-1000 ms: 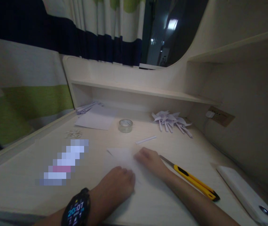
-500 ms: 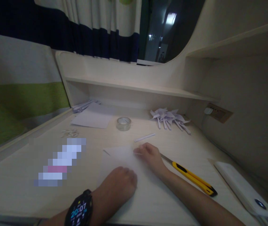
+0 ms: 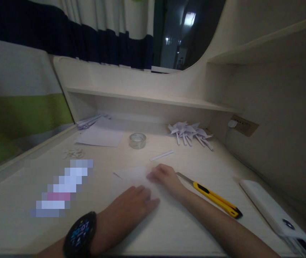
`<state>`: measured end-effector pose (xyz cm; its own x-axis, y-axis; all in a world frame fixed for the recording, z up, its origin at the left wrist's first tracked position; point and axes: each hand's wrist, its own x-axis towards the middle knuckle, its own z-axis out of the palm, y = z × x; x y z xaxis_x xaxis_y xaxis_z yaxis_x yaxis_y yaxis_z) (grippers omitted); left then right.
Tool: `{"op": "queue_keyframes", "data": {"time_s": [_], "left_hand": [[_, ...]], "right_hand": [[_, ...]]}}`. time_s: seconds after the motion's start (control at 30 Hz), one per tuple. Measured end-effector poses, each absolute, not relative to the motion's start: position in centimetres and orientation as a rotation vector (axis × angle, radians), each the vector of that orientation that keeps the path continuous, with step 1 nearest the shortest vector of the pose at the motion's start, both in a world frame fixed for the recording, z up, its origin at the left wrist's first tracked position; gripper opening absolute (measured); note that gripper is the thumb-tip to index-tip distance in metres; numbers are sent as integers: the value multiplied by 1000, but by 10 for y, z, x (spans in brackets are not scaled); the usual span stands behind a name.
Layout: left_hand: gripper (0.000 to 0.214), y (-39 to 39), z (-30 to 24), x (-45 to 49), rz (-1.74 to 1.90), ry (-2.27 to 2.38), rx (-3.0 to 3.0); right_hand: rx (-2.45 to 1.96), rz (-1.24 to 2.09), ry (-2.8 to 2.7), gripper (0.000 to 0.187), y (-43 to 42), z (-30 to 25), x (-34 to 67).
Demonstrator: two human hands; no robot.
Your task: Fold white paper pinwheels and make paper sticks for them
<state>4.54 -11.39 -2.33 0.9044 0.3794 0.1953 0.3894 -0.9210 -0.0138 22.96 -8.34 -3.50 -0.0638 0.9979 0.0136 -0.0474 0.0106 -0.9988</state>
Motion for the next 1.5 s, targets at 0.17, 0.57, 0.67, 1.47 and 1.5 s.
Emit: {"op": "queue_keyframes", "data": {"time_s": [0.17, 0.57, 0.67, 1.47, 1.5], "left_hand": [[6, -110, -22, 48, -282, -673, -3065], [24, -88, -12, 35, -520, -927, -3367], [27, -77, -9, 31, -523, -1097, -3494], [28, -60, -32, 32, -1335, -2003, -3554], [28, -61, -32, 33, -1333, -1992, -3546]], "right_hand": [[-1115, 1272, -1214, 35, -81, -42, 230], [-1091, 1281, -1195, 34, -82, -43, 231], [-1121, 1263, -1215, 33, -81, -42, 230], [-1283, -12, -2275, 27, -134, -28, 230], [-1273, -22, -2274, 27, -135, -28, 229]]}}
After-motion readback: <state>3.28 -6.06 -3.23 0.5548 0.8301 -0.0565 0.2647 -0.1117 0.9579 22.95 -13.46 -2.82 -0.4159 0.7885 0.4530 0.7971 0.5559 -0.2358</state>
